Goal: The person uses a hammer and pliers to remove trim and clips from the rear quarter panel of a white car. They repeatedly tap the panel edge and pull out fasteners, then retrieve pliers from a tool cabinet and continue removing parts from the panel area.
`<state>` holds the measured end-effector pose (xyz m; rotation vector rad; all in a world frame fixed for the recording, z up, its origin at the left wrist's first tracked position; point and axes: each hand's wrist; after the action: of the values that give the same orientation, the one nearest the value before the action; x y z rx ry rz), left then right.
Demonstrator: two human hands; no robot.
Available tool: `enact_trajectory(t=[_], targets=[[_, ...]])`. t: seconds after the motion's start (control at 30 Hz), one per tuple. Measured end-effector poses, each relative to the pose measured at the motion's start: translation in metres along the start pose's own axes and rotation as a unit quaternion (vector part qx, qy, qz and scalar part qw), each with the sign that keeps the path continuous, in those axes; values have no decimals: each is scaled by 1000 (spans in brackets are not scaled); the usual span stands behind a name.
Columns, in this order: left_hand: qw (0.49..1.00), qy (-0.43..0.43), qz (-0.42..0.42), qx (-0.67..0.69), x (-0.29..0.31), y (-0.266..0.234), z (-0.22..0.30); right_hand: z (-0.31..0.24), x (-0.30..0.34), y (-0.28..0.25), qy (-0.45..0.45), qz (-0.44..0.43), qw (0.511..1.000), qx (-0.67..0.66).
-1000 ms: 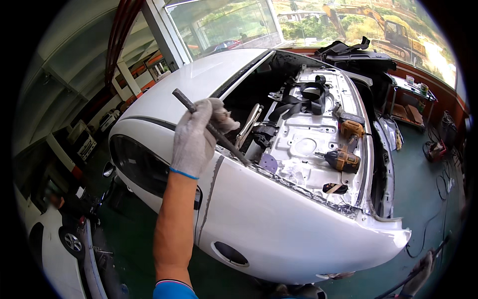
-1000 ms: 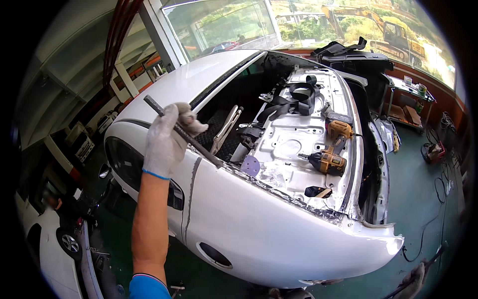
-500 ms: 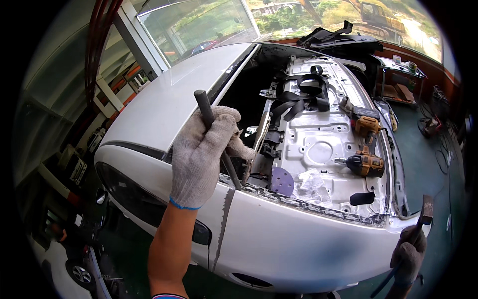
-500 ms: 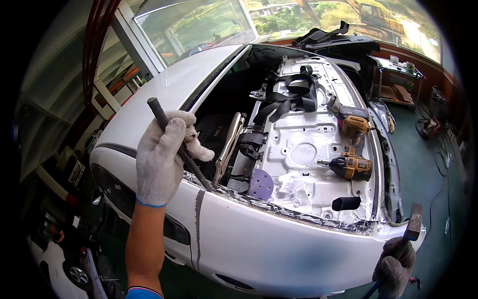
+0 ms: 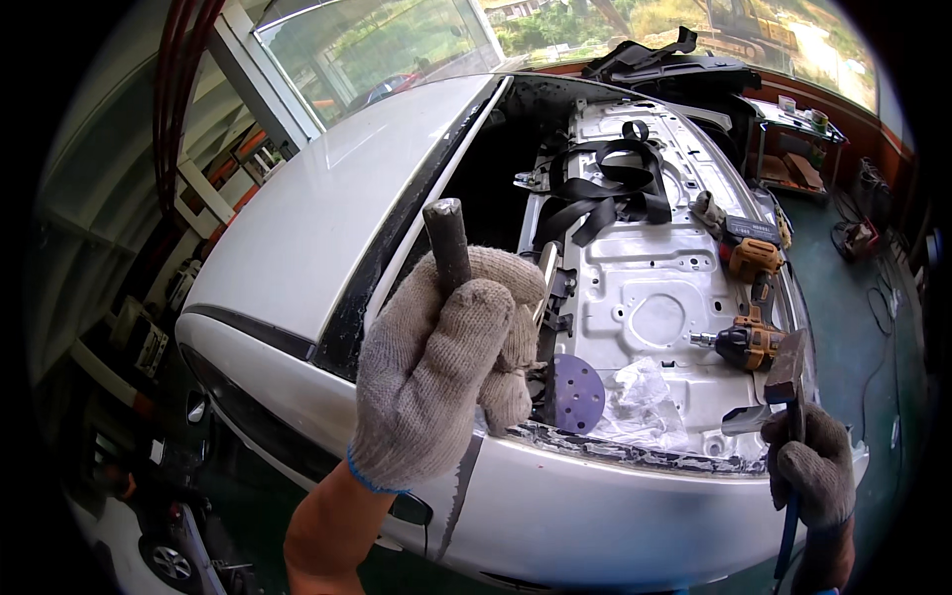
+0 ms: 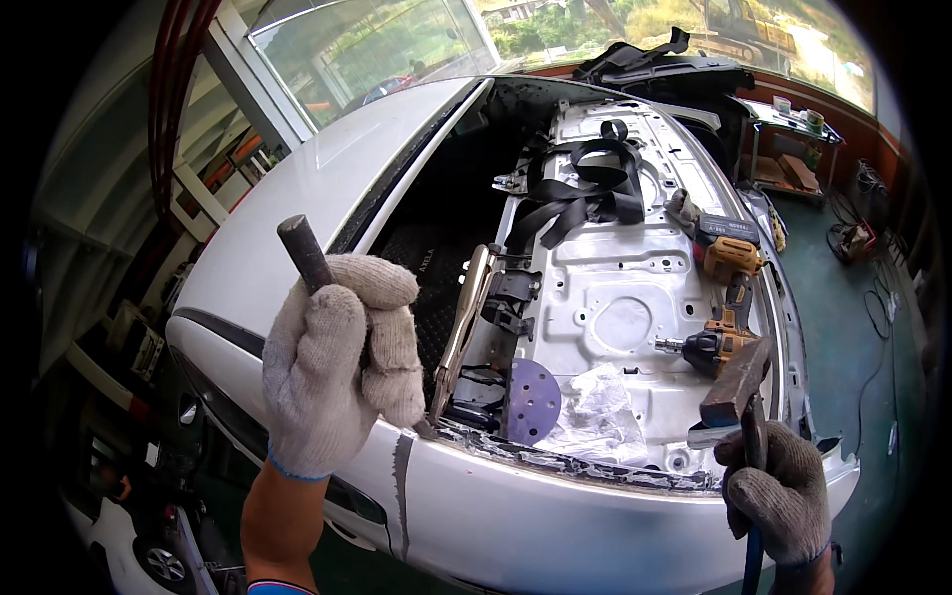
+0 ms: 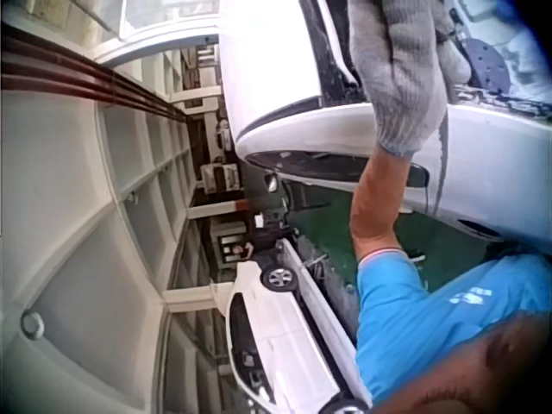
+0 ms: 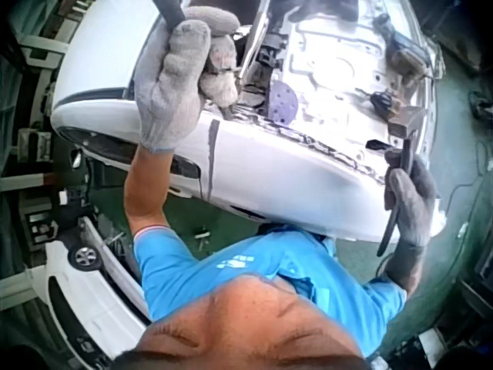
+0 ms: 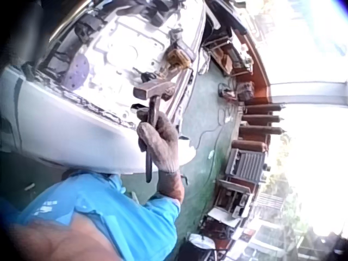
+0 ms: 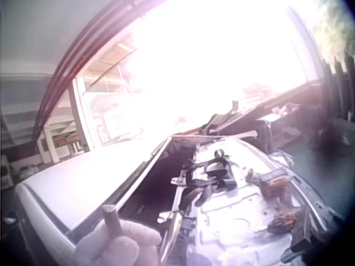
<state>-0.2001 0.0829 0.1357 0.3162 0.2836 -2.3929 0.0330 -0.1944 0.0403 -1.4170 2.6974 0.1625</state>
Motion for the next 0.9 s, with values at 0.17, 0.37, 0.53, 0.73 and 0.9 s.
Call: enact_trajectory(t=[0.17,0.37,0.53,0.73,0.9], targets=[[1000,-10,19,-16,-11,-8,-4,-30,-57,12,-95,-42,994,40],[997,33,15,-67,-8,-6,-10,-13,-71,24,-60,-107,992,0],[998,15,-2,-57,-7,2,-1,-8,-84,36,-96,-100,989,60],[999,25,2,-23,-4,16,-4,-61,-96,42,-244,-114,941,205],[1000,2,-16,-26,3,13,-4,-83,-145,62,-466,-72,775,421]])
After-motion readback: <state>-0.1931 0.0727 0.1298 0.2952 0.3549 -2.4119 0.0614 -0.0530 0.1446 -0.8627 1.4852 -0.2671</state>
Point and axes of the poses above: each hand's wrist, its own x-axis away from the middle knuckle, its own y-axis out of the palm, z = x × y, and after that the axes turned 9 degrees about -y, right-handed
